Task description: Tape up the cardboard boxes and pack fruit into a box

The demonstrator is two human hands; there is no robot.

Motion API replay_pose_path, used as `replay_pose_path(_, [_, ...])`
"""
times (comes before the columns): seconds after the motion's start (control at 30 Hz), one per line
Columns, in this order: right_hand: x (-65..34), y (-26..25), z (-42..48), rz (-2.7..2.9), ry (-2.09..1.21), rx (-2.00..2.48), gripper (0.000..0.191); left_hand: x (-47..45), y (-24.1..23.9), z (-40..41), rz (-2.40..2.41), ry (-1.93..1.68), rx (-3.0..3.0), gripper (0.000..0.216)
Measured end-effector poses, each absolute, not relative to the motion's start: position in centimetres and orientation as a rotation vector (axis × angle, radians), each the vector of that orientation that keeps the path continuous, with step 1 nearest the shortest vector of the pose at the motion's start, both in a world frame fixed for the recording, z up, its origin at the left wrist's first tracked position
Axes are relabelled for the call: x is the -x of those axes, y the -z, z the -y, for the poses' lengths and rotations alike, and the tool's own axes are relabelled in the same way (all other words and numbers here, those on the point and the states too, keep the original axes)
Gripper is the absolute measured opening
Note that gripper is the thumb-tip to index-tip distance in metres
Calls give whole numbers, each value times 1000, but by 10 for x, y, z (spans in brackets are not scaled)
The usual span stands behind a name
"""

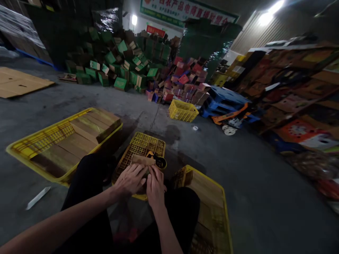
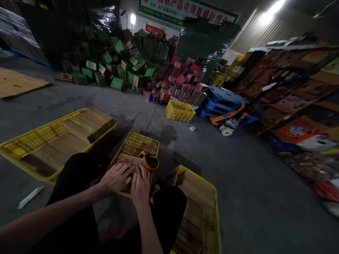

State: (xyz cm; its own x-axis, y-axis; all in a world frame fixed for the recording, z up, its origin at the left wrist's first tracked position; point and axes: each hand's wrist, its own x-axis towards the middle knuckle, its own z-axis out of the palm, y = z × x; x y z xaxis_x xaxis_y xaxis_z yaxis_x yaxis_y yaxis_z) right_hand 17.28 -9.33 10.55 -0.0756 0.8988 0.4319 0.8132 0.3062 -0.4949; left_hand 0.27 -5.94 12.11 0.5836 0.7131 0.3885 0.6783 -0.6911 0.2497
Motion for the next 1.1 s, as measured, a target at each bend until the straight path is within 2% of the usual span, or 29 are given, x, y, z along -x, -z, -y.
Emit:
replay_pose_path(0.2, [-162,-95,96,1756,-65,1628,43,-6,-114,59,-1305,-770,-2704,45])
replay_pose_path(0.5, [-161,-82,106,1666,-64,1616,47,35,-96,72,-1393,-962,-2567,51])
replay_pose_path(0.7, [-161,-91,104,1773,27,1673,47,31,-72,79,-1257,-1068,-2376,61])
replay_pose_path(1.1, [-99,-110,83,1938,127,1637,40,45,-72,79,-1010,-1018,-2090,58])
